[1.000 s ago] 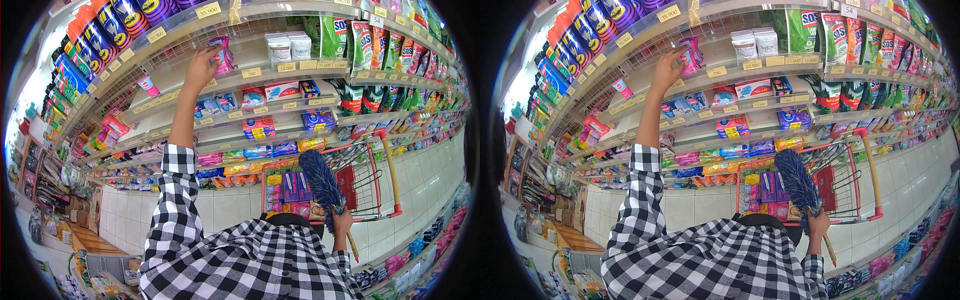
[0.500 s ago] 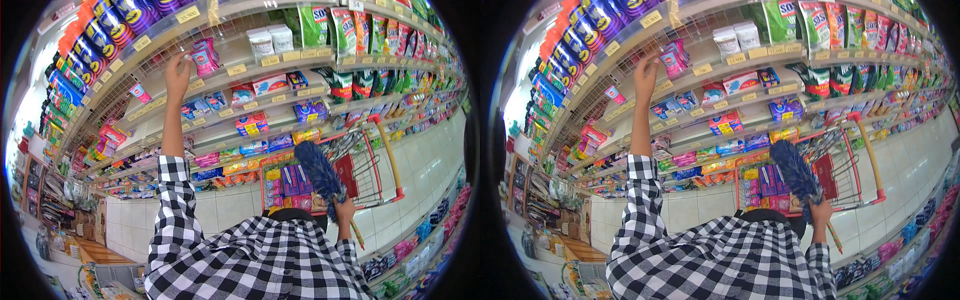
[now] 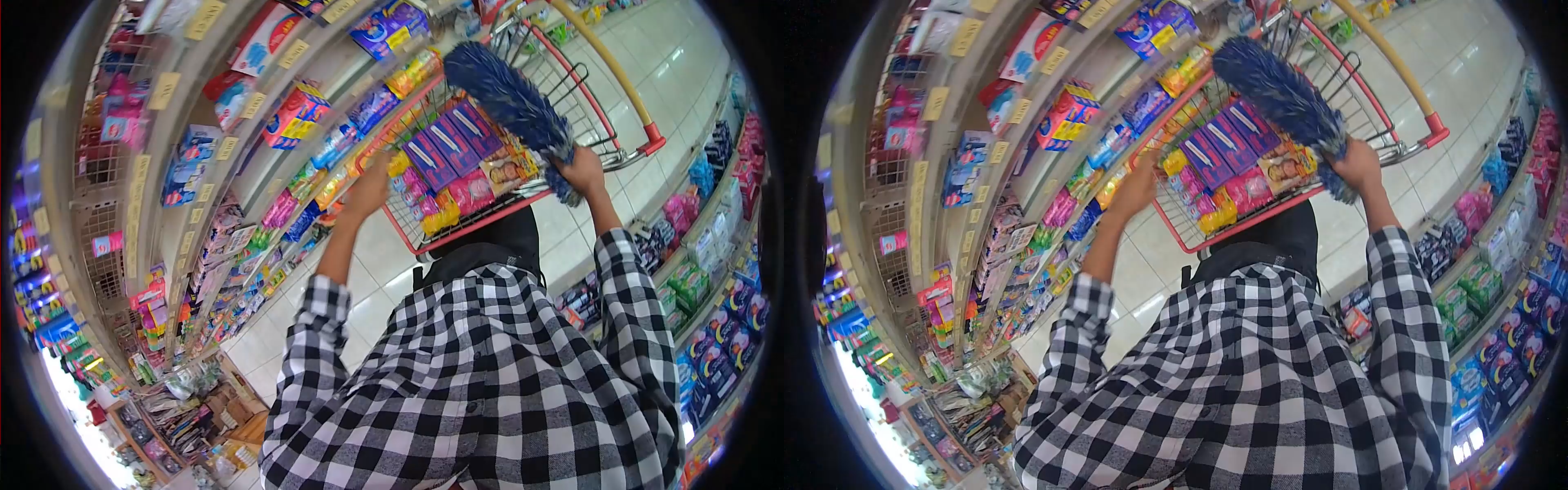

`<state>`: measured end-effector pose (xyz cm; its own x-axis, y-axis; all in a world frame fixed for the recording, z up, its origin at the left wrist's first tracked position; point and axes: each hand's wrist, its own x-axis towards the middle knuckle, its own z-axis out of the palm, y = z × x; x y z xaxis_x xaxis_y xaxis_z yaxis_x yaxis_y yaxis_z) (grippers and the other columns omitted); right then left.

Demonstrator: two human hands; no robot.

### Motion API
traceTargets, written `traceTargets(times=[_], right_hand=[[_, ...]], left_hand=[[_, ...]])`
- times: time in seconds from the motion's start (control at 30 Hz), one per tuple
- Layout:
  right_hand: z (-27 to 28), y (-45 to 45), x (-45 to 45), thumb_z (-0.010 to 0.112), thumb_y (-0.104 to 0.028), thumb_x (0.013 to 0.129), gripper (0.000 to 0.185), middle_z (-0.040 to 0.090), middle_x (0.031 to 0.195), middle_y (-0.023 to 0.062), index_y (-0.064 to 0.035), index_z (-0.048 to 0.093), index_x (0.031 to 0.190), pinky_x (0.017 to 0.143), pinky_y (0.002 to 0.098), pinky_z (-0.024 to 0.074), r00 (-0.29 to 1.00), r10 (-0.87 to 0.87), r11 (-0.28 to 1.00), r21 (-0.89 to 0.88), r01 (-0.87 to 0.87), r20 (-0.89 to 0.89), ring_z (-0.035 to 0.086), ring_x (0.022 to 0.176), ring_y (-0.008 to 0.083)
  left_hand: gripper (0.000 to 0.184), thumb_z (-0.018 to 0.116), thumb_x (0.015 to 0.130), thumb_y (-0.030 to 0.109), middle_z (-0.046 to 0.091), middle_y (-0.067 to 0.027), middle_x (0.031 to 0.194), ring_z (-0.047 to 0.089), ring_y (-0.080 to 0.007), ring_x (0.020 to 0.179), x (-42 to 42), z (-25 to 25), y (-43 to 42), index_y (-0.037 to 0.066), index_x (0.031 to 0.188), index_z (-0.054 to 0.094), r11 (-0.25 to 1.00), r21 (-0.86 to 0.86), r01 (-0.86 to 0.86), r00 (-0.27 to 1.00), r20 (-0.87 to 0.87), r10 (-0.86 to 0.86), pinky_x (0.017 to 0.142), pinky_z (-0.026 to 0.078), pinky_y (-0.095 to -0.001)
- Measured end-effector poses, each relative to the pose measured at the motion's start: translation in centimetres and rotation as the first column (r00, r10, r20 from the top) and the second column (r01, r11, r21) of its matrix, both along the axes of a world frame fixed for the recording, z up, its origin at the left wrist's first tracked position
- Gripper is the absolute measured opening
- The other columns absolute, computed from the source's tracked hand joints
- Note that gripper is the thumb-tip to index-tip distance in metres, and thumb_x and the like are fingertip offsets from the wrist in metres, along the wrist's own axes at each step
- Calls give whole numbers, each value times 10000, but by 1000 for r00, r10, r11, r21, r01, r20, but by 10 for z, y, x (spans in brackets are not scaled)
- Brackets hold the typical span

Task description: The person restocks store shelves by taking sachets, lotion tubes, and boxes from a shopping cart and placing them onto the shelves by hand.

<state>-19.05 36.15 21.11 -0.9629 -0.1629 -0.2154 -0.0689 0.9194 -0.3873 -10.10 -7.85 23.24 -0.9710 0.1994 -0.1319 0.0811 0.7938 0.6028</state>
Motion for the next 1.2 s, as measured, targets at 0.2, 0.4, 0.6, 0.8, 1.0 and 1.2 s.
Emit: traceTargets(times=[0.2,0.4,0.6,0.8,1.0,1.2], right_hand=[[7,-5,1,669,-433,733,456,659,861,221,-37,657,958,735,448,497,995,-21,989,-143,36,100,631,834,386],[-10,2,17,731,-326,707,377,672,856,177,-48,660,952,721,414,504,996,-79,943,-328,61,-40,644,823,370],[0,5,28,739,-276,674,386,665,870,170,-65,642,982,719,405,503,995,52,916,-393,-84,-91,633,822,371],[6,3,24,732,-301,685,403,665,884,175,-64,633,995,732,413,497,1000,2,964,-267,0,8,624,839,383],[2,4,20,711,-338,709,375,666,878,187,-68,657,964,726,436,494,1000,-23,967,-254,25,11,626,837,388],[-12,14,19,702,-378,718,414,664,887,196,-47,658,963,742,445,493,997,-57,971,-236,42,-58,623,840,397]], left_hand=[[683,595,764,79,370,-214,1374,365,-379,1287,62,-198,29,55,1387,315,980,-183,83,780,624,50,1037,369,-423],[689,641,721,66,418,-175,1268,488,-375,1153,70,-224,51,100,1343,349,929,-369,15,820,536,200,934,451,-454],[725,711,677,60,447,-194,1213,498,-368,1116,97,-218,53,111,1293,332,887,-460,-39,838,469,280,898,460,-440],[681,730,716,193,463,-181,1250,478,-329,1154,100,-231,58,75,1272,356,859,-499,-112,871,368,327,903,438,-451],[485,731,755,257,659,-128,884,650,-301,770,89,-218,44,16,1112,506,954,-59,-296,849,442,290,730,514,-388],[361,688,788,146,626,-76,996,603,-169,893,51,-132,64,27,1092,534,340,617,-709,705,635,316,809,474,-313]])
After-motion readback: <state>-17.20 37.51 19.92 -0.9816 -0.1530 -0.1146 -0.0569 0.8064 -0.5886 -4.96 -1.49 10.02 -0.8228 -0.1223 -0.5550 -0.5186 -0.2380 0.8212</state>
